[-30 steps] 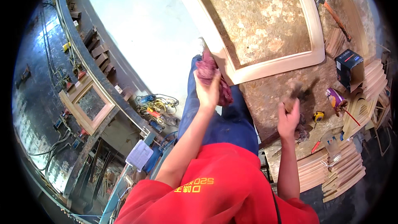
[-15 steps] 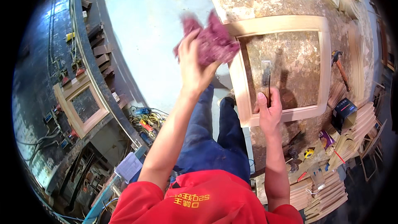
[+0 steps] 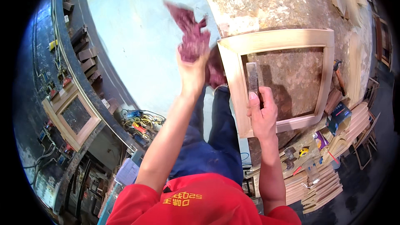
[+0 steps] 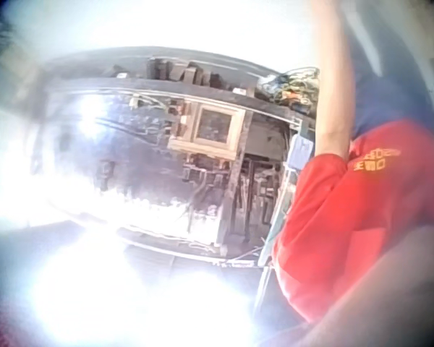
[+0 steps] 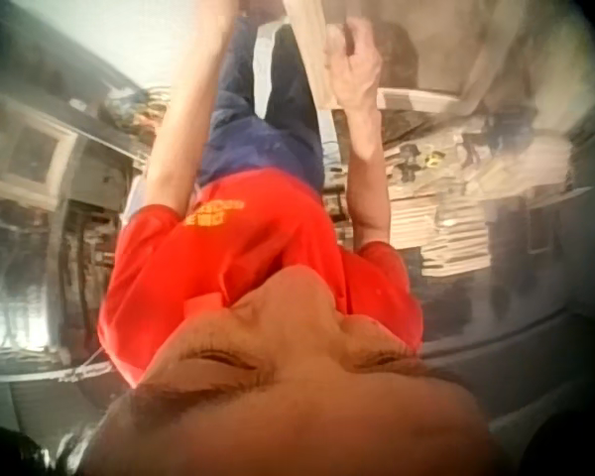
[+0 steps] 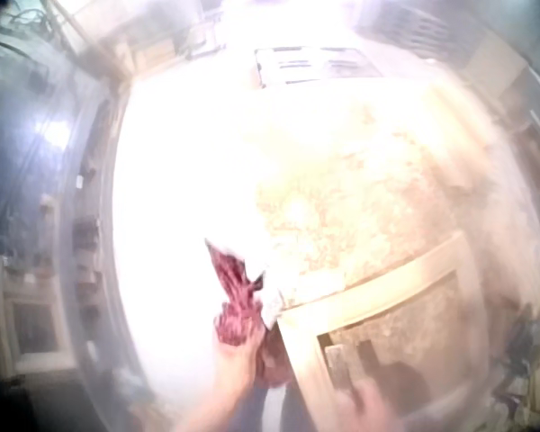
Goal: The person walks to a workbench, picks up a hammer, and taps a wooden frame to adjust its joints. They then measure the frame with a tape measure, wipe it with a cloth, and use a chisel to scrape and smooth the edges of the frame.
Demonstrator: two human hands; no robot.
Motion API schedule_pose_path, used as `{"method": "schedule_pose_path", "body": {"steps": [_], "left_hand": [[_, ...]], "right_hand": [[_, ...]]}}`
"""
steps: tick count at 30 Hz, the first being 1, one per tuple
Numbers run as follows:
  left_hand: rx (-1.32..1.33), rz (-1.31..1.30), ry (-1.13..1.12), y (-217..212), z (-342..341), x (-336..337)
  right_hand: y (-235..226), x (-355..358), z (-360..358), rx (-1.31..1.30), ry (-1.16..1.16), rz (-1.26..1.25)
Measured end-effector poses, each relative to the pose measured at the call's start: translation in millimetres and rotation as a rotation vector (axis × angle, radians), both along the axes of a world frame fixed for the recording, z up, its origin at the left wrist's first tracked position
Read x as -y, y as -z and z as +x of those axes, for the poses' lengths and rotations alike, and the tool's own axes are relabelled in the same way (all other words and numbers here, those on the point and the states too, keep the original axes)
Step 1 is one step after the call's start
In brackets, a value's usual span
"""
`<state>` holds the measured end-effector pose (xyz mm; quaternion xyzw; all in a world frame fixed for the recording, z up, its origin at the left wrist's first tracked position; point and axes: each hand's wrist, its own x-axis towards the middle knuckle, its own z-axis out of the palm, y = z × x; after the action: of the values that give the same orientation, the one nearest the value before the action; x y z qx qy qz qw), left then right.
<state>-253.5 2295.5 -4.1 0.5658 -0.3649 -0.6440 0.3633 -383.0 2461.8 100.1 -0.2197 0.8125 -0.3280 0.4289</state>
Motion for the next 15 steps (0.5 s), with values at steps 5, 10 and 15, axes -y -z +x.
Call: {"method": "schedule_pose_path", "body": {"steps": [5, 10, 15], "left_hand": [[-0.073, 0.216, 0.07, -17.5, 2.0, -80.8], [-0.037, 0.217, 0.057, -16.6, -9.3, -95.9], [-0.073, 0.185, 0.011, -14.9, -13.9, -100.0]], "right_hand": [[30.9, 6.6, -9.6, -0.3, -0.179, -0.222], [12.8, 11.4, -32.0, 0.093, -0.078, -0.001], [20.0, 21.1, -43.6, -0.085, -0.19, -0.085]]}}
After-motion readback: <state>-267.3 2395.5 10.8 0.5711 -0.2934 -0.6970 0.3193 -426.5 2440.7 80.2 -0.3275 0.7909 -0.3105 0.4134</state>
